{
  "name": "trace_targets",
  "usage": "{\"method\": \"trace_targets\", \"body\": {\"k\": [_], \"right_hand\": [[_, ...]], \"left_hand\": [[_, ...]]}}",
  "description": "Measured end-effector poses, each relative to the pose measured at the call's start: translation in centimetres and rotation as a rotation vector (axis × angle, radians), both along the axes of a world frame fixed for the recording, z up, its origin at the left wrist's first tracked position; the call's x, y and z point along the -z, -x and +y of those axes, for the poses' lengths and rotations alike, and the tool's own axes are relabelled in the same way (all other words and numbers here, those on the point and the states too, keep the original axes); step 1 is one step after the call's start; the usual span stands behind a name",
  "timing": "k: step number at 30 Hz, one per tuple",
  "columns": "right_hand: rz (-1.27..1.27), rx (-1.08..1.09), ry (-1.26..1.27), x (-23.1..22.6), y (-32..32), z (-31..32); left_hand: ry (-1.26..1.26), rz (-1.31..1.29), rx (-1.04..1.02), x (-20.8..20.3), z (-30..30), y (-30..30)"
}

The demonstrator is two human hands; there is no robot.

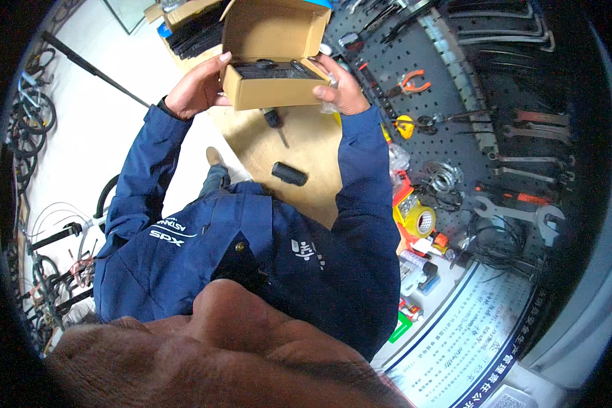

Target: The person retrieves several packaged bicycle accessories from a glass display cabinet, including a small plastic bag, a box of brake pads, and a box containing a bicycle light. They open the light box, remove the light, and test it by turning it on and off before placing it back in the box.

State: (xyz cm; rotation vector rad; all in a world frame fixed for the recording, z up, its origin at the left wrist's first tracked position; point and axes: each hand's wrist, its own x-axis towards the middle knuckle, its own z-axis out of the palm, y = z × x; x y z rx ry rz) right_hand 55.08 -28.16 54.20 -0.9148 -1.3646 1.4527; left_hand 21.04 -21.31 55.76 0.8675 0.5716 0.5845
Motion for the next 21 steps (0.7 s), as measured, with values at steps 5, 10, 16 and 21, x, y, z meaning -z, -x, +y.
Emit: {"method": "trace_targets", "body": {"k": [5,10,16,21], "right_hand": [[0.259,-0.038,0.135,-0.6,-2.8,2.1],[0.436,-0.080,0.213,-1.6,-3.2,3.5],[0.358,-0.053,0.082,-2.5,-1.8,2.7],[0.031,0.201,-0.153,2.1,-0.9,-2.0]], "left_hand": [[-0.225,-0.197,0.082,-4.1,-0.9,-1.2],[-0.242,-0.272,0.034,-5.9,-0.5,-2.5],[-0.226,-0.304,-0.048,-5.5,0.3,-2.4],[-0.185,-0.116,-0.253,1.1,-0.1,0.3]]}}
